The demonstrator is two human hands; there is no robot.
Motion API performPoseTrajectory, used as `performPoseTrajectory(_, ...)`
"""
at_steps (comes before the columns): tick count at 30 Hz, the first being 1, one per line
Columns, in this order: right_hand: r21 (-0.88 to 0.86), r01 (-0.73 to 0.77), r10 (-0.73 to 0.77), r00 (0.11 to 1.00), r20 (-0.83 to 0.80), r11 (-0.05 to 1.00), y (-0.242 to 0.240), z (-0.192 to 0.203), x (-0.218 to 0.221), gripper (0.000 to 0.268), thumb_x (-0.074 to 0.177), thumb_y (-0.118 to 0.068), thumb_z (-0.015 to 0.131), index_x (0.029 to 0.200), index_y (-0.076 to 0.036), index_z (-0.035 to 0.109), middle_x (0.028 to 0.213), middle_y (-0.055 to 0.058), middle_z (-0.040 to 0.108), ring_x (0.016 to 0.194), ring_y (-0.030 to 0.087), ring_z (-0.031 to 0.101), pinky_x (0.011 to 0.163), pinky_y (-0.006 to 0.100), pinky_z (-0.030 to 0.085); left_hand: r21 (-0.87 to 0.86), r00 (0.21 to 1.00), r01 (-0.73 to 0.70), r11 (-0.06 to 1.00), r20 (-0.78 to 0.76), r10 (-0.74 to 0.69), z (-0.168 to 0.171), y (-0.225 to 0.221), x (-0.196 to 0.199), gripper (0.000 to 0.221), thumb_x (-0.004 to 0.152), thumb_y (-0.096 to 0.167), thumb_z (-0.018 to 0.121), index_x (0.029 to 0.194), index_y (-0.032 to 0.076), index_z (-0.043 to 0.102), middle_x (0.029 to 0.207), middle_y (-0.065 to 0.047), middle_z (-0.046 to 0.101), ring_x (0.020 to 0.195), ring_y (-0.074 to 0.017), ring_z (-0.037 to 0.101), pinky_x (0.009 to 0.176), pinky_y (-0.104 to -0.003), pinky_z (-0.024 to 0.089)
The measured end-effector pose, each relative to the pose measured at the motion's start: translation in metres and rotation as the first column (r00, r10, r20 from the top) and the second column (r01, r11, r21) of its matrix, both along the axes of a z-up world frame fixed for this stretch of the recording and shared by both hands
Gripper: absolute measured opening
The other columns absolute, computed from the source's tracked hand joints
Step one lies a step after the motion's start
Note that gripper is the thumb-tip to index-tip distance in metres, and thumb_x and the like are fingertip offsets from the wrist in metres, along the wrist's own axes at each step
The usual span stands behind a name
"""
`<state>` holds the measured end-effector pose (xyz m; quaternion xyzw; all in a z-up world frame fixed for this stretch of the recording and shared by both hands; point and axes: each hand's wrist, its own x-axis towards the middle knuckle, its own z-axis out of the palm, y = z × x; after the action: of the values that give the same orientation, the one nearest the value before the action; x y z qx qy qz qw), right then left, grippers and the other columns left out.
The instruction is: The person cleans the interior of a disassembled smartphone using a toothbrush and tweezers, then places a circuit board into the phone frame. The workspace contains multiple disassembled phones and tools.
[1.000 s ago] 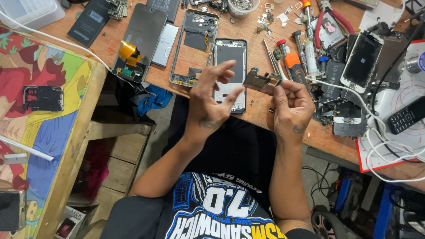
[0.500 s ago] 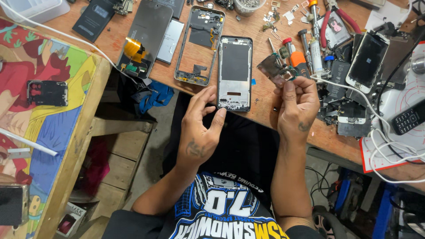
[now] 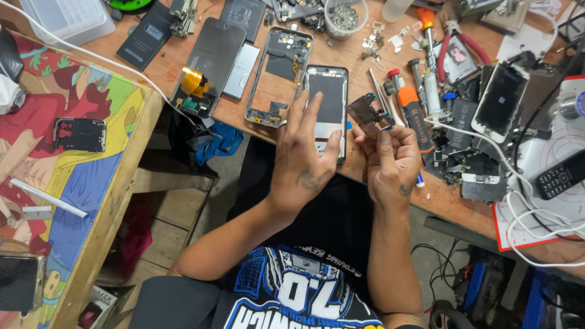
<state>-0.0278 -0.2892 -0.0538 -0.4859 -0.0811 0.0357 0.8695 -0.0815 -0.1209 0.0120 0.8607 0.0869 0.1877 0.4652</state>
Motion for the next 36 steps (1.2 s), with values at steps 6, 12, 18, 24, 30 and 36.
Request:
performPoseTrajectory(6, 0.229, -0.122, 0.157, 0.978, -0.14, 0.966, -0.009, -0.001, 0.005, 0.012, 0.107, -0.004, 0.057, 0.117, -0.001, 0.051, 0.116, 0.016, 0.067, 0.105, 0.025, 0.07, 0.106, 0.054, 0.059, 0.163, 0.999, -0.044, 0.986, -0.015, 0.047, -0.015, -0.02, 0.022, 0.079, 0.088, 0.022, 0.068, 0.154, -0.004, 0.033, 0.16, -0.032, 0.025, 0.148, -0.0498, 0.03, 0.122, -0.054, 0.024)
performPoseTrajectory(12, 0.275, -0.143, 0.194, 0.966, -0.169, 0.951, -0.012, 0.001, 0.007, 0.01, 0.106, -0.008, 0.058, 0.114, -0.004, 0.055, 0.124, 0.019, 0.072, 0.093, 0.022, 0.07, 0.105, 0.056, 0.051, 0.061, 0.998, -0.063, 0.996, -0.011, 0.063, -0.018, -0.023, 0.025, 0.085, 0.081, 0.015, 0.075, 0.154, 0.001, 0.033, 0.16, -0.032, 0.024, 0.147, -0.0505, 0.029, 0.12, -0.053, 0.026)
performPoseTrajectory(18, 0.352, -0.172, 0.218, 0.971, -0.097, 0.92, -0.013, 0.008, 0.003, 0.005, 0.112, -0.009, 0.059, 0.116, -0.007, 0.056, 0.113, 0.01, 0.07, 0.098, 0.022, 0.072, 0.118, 0.071, 0.045, -0.004, 0.991, -0.091, 0.996, 0.094, 0.091, -0.015, -0.016, 0.026, 0.078, 0.081, 0.011, 0.075, 0.149, -0.001, 0.039, 0.159, -0.03, 0.03, 0.15, -0.0471, 0.032, 0.125, -0.05, 0.029)
performPoseTrajectory(24, 0.328, -0.119, 0.17, 0.977, -0.131, 0.937, -0.016, 0.018, -0.003, 0.017, 0.108, -0.01, 0.057, 0.124, -0.005, 0.059, 0.124, 0.011, 0.07, 0.093, 0.018, 0.069, 0.117, 0.062, 0.047, -0.116, 0.985, -0.115, 0.986, 0.119, 0.129, -0.007, -0.02, 0.023, 0.073, 0.087, 0.02, 0.077, 0.145, -0.005, 0.042, 0.157, -0.028, 0.036, 0.15, -0.0434, 0.036, 0.126, -0.047, 0.031)
performPoseTrajectory(30, 0.362, -0.123, 0.204, 0.959, -0.195, 0.924, -0.004, 0.026, -0.003, 0.022, 0.109, -0.013, 0.058, 0.129, -0.005, 0.059, 0.134, 0.012, 0.066, 0.097, 0.017, 0.066, 0.101, 0.043, 0.052, -0.176, 0.984, -0.118, 0.977, 0.108, 0.138, 0.0, -0.02, 0.022, 0.069, 0.09, 0.027, 0.078, 0.141, -0.006, 0.046, 0.153, -0.029, 0.042, 0.146, -0.042, 0.04, 0.123, -0.046, 0.034)
performPoseTrajectory(36, 0.401, -0.219, 0.3, 0.942, -0.149, 0.89, 0.016, 0.029, -0.001, 0.019, 0.111, -0.014, 0.059, 0.126, -0.002, 0.059, 0.13, 0.013, 0.067, 0.099, 0.02, 0.067, 0.104, 0.046, 0.054, -0.369, 0.992, -0.105, 0.923, 0.022, 0.122, -0.001, -0.004, 0.023, 0.06, 0.09, 0.022, 0.07, 0.14, -0.006, 0.052, 0.137, -0.022, 0.057, 0.123, -0.0309, 0.063, 0.106, -0.038, 0.05)
